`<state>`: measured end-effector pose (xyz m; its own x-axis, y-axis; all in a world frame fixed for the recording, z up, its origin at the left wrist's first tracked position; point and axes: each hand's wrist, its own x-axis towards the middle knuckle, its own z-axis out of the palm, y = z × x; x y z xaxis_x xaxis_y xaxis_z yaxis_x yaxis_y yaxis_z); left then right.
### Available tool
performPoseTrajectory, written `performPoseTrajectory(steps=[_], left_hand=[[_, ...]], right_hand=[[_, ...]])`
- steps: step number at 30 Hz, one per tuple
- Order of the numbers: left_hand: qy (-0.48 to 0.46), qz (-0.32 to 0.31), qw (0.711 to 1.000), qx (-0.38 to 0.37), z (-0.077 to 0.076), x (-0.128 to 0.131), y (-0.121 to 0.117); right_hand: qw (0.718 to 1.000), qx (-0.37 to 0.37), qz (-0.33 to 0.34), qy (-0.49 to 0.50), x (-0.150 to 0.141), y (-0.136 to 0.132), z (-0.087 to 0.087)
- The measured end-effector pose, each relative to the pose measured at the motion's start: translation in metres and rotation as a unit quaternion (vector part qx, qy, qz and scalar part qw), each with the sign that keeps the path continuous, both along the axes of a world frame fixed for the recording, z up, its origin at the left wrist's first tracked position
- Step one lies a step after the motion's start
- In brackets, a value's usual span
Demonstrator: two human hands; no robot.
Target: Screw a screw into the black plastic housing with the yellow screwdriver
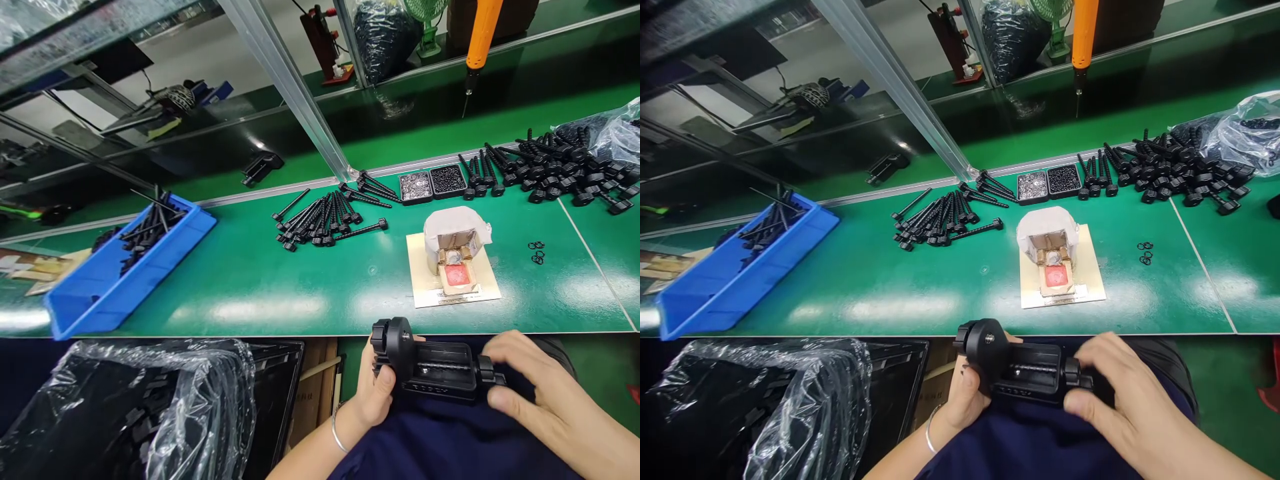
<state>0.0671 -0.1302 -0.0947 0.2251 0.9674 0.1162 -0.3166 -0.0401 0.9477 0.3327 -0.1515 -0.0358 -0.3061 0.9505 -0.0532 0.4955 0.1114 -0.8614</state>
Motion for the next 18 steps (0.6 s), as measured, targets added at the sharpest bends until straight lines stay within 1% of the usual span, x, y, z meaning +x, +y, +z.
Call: performPoseTrajectory(steps=[2, 5, 9, 12, 14, 16, 18], left_hand=[[-0.004, -0.003, 1.000, 0.000, -0.001, 0.000, -0.001], [-0.010, -0.014, 1.000, -0.009, -0.003, -0.001, -0.001], [-0.002, -0.014, 1.000, -0.001, -0.005, -0.002, -0.002], [0.003, -0.006, 1.000, 0.007, -0.009, -0.004, -0.002], [0.007, 0.006, 1.000, 0.003, -0.010, -0.005, -0.002], [0.026, 0.009, 1.000, -0.003, -0.009, -0.007, -0.001], [0.060, 0.010, 0.998, -0.006, -0.007, -0.010, -0.001]], right_hand=[[1.000, -0.012, 0.016, 0.004, 0.000, 0.001, 0.001], [1.000, 0.025, -0.012, 0.003, 0.000, 0.000, 0.002], [1.000, 0.001, 0.010, 0.001, -0.001, 0.000, 0.003], [1.000, 0.012, -0.021, 0.018, -0.002, 0.001, 0.003], [0.999, -0.023, -0.013, 0.021, -0.003, 0.003, 0.003], [0.996, -0.079, 0.024, 0.027, -0.005, 0.007, 0.005], [0.994, -0.093, 0.038, 0.045, -0.007, 0.011, 0.008]])
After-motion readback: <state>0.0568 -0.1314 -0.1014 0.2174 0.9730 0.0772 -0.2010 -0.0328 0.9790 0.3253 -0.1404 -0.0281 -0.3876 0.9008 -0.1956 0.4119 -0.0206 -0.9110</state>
